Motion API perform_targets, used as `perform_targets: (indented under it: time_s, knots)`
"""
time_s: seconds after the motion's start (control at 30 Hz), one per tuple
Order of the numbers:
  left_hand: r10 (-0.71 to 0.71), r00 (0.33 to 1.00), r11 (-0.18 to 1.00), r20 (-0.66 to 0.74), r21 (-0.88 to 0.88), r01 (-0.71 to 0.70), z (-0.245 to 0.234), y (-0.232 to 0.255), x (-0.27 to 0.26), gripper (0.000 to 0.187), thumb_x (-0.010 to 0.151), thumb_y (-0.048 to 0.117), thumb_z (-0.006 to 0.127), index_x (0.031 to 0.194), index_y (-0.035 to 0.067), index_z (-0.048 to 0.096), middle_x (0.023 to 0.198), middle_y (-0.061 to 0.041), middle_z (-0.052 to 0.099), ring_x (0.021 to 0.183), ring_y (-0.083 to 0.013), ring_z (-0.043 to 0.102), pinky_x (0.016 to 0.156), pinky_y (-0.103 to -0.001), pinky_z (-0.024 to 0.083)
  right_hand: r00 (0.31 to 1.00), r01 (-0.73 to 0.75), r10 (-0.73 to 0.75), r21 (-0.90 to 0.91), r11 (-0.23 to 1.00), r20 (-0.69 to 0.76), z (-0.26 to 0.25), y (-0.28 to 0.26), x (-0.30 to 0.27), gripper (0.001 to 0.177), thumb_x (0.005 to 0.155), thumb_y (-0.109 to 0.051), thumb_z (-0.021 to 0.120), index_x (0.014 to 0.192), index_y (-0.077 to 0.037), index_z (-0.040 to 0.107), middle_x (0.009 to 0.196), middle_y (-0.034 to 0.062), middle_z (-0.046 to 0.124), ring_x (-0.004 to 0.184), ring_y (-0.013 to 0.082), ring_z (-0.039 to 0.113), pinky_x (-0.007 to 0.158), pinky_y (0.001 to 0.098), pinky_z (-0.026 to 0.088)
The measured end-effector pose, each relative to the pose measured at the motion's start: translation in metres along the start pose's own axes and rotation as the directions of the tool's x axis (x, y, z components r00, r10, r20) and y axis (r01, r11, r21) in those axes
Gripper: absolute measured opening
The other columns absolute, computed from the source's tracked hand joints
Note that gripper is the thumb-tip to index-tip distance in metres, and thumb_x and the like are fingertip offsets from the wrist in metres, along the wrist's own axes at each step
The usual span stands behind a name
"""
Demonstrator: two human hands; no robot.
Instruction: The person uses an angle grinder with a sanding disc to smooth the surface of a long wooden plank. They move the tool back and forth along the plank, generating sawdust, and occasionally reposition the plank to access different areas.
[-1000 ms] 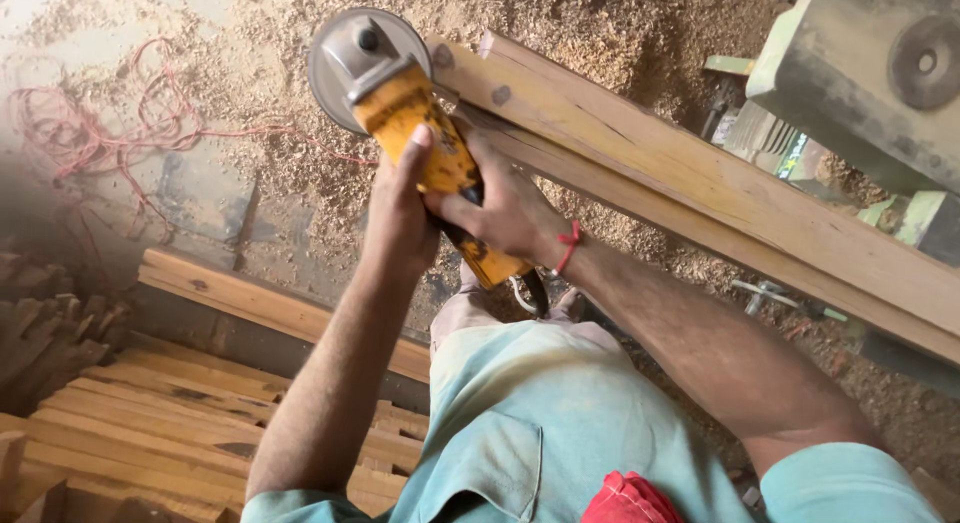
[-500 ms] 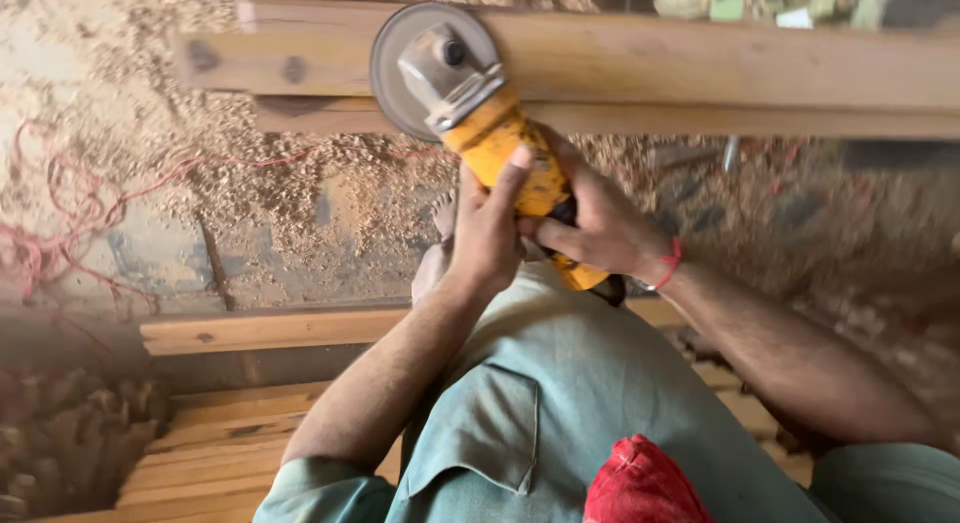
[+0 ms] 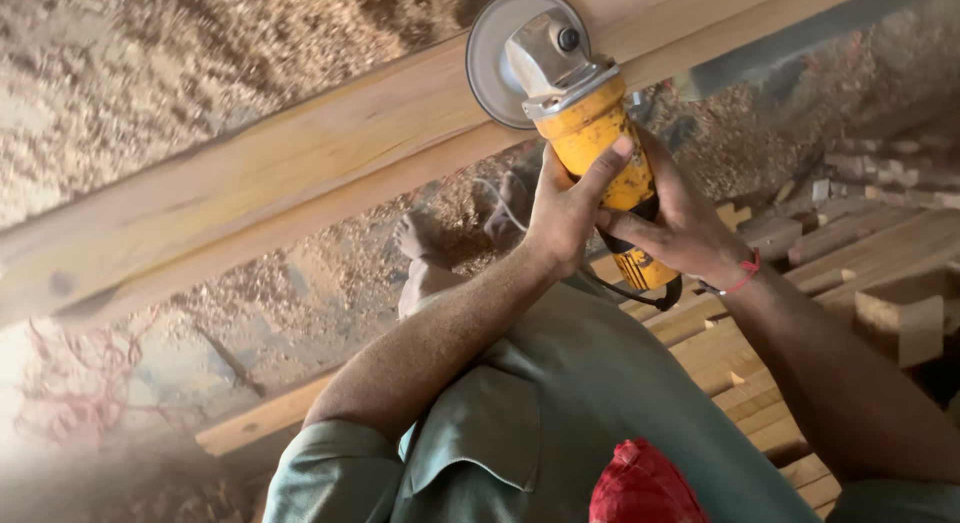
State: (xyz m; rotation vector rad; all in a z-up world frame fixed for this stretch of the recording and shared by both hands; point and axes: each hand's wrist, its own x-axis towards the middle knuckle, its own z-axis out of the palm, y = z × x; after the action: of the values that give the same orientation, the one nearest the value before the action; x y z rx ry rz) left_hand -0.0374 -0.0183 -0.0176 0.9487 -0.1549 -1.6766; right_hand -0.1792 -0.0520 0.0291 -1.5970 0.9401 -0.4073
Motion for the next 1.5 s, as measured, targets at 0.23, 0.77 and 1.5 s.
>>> perform_targets:
  time_s: [0.23, 0.77, 1.5]
  knots:
    - [-0.266, 0.962, 0.891, 0.061, 0.396, 0.221, 0.085, -0.039, 0.076, 0.067, 0.095, 0.048, 0.064, 0.137, -0.001, 0.048, 0.122, -0.018, 0.067, 0.112, -0.0279, 0.068, 0.097, -0.041, 0.058, 0.992, -0.020, 0.022, 0.012, 1.000, -0.125, -0.120, 0.063, -0.022, 0.079, 0.095, -0.021, 0.073, 0.160, -0.001, 0.032, 0.142, 0.0151, 0.052, 0.128, 0.0233, 0.059, 0.103, 0.0398, 0.058]
    - [-0.196, 0.962, -0.746, 0.188, 0.608, -0.271, 0.091, 0.026, 0.150, 0.111, 0.085, 0.070, 0.061, 0.162, 0.012, 0.008, 0.171, -0.009, 0.005, 0.157, -0.0240, 0.002, 0.126, -0.051, 0.000, 0.907, 0.030, 0.165, 0.450, 0.892, -0.387, -0.379, 0.186, -0.050, 0.064, 0.099, -0.016, 0.072, 0.153, 0.003, 0.042, 0.121, 0.0111, 0.065, 0.105, 0.0172, 0.067, 0.088, 0.0341, 0.061]
    - [0.035, 0.997, -0.784, 0.063, 0.620, -0.012, -0.080, 0.145, -0.002, 0.116, 0.080, 0.074, 0.060, 0.163, 0.008, 0.012, 0.171, -0.012, 0.009, 0.157, -0.0260, 0.007, 0.126, -0.046, 0.005, 0.946, -0.150, 0.235, 0.342, 0.927, -0.222, -0.111, 0.064, -0.028, 0.064, 0.090, -0.026, 0.074, 0.144, -0.007, 0.042, 0.115, 0.0052, 0.063, 0.100, 0.0143, 0.064, 0.082, 0.0323, 0.058]
